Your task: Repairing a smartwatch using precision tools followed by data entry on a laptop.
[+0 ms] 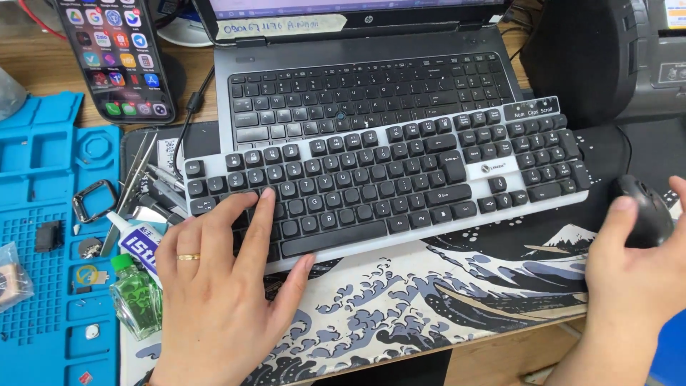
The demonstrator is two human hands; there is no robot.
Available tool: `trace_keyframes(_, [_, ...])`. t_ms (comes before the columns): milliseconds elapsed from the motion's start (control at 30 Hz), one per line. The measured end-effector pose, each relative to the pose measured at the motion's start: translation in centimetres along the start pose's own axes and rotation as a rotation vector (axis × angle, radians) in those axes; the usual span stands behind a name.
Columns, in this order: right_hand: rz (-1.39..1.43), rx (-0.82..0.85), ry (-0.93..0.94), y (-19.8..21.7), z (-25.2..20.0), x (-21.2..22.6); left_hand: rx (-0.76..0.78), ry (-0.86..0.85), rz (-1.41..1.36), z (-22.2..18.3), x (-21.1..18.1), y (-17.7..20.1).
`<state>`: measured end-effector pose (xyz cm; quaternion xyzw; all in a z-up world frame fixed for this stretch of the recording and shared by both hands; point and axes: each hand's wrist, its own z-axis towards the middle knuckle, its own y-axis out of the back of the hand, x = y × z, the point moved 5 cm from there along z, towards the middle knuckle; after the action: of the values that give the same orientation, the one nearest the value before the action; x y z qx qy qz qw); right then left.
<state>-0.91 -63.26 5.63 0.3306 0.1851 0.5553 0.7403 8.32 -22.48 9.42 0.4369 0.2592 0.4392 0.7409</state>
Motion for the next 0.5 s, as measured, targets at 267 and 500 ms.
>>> trace_keyframes(267, [0.051,0.147,-0.022,-0.3,-0.1,-1.4,0.038,0.028,0.002,-0.2,0.0,-0.1])
trace_keyframes(500, [0.047,0.176,0.009,-0.8,-0.2,-1.9,0.034,0.017,0.033,-0.1,-0.1,0.0])
